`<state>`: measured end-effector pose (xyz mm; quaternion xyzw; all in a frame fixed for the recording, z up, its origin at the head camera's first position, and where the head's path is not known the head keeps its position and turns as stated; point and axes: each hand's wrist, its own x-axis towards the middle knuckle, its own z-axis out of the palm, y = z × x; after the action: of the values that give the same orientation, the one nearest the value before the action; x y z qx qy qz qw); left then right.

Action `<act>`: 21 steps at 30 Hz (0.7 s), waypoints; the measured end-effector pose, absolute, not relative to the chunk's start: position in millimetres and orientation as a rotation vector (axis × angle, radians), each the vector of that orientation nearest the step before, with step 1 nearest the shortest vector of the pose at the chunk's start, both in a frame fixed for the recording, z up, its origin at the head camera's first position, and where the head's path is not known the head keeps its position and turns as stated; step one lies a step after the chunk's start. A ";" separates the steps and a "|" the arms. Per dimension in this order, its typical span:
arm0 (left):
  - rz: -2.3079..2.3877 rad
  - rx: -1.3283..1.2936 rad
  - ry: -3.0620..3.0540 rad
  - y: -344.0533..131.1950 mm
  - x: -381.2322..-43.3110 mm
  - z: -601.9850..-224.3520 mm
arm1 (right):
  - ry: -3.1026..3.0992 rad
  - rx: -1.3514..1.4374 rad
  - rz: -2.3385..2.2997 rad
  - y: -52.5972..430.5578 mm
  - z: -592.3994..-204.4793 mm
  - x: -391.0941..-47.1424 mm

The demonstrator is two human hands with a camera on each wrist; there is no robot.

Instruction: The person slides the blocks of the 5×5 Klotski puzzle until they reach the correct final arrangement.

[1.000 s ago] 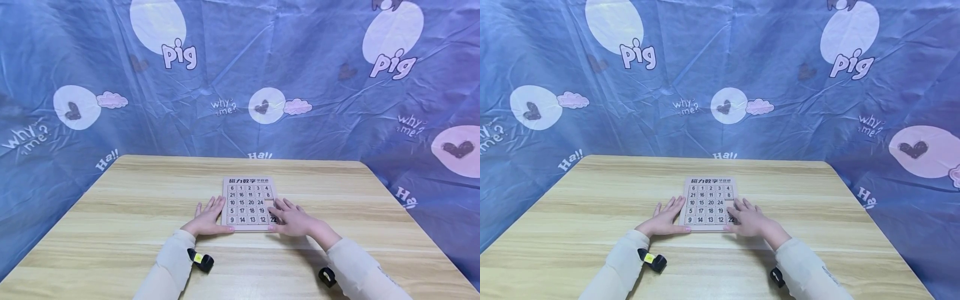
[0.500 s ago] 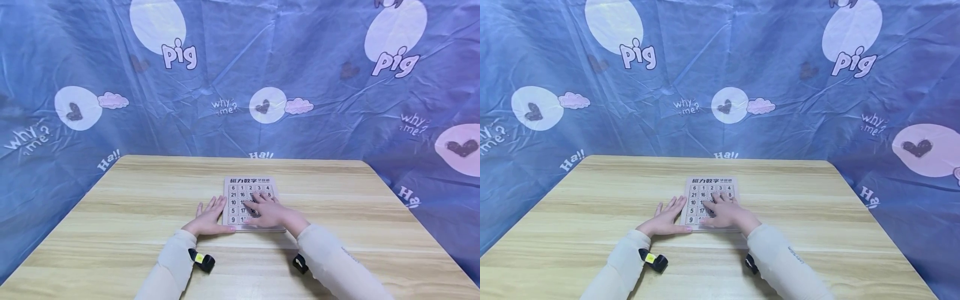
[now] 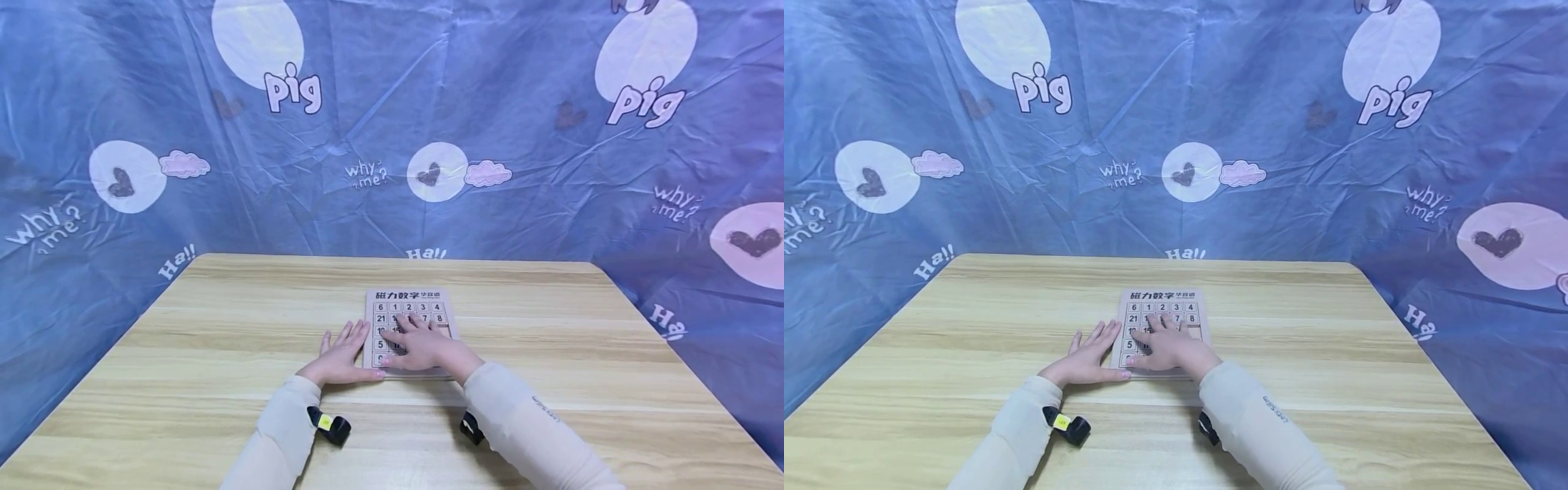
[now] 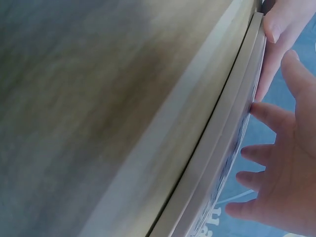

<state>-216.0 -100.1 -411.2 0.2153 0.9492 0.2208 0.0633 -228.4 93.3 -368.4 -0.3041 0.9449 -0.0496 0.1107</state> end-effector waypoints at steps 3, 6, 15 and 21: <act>0.667 0.651 2.866 -100.0 -216.0 -411.5 | 2.780 -0.888 -0.140 93.7 -369.6 -228.8; 0.667 0.651 2.863 -99.7 -215.6 -411.6 | 2.787 -0.884 -0.146 95.7 -371.0 -228.9; 0.661 0.649 2.871 -99.6 -215.7 -411.9 | 2.786 -0.849 -0.190 107.7 -372.7 -228.4; 0.674 0.645 2.864 -99.7 -215.6 -411.2 | 2.792 -0.836 -0.185 115.1 -372.6 -227.6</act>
<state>-215.6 -99.7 -411.2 0.2137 0.9489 0.2232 0.0646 -227.6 115.1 -372.6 -0.2844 0.9503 -0.0630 0.1102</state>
